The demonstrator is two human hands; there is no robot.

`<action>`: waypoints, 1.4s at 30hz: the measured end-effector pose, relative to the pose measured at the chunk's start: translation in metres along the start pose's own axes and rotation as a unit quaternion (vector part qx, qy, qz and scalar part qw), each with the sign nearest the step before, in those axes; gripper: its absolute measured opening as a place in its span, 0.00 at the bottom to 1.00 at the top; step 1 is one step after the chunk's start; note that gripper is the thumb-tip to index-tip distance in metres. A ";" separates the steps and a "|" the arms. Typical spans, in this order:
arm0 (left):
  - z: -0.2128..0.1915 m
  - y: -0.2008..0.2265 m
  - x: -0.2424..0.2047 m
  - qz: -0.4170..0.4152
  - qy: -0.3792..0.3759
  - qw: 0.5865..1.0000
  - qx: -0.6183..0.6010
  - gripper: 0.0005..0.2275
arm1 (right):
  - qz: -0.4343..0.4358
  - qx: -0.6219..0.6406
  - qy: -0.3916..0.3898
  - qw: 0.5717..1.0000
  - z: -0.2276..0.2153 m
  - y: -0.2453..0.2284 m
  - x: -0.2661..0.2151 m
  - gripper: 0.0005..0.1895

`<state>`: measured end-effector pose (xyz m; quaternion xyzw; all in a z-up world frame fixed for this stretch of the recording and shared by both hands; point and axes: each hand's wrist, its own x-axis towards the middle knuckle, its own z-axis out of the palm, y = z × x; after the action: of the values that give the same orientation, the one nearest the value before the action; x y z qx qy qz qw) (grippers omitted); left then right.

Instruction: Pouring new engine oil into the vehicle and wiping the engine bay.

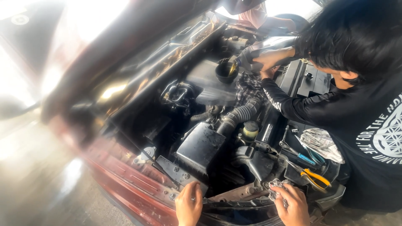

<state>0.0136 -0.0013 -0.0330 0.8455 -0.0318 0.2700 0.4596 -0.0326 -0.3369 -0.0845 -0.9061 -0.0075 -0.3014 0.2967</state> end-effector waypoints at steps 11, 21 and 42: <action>0.000 -0.001 0.001 0.000 -0.006 1.000 -0.002 0.05 | 0.005 -0.003 0.003 1.000 0.003 0.005 -0.001 0.14; 0.000 -0.003 -0.001 -0.006 -0.004 1.000 0.002 0.05 | -0.008 -0.014 0.019 1.000 0.000 -0.002 -0.002 0.13; 0.004 -0.003 0.000 0.026 0.034 0.999 0.017 0.04 | 0.006 -0.008 0.020 1.000 -0.003 -0.007 -0.001 0.13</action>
<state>0.0165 -0.0027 -0.0369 0.8424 -0.0335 0.3110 0.4387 -0.0362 -0.3330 -0.0792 -0.9022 0.0068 -0.3180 0.2912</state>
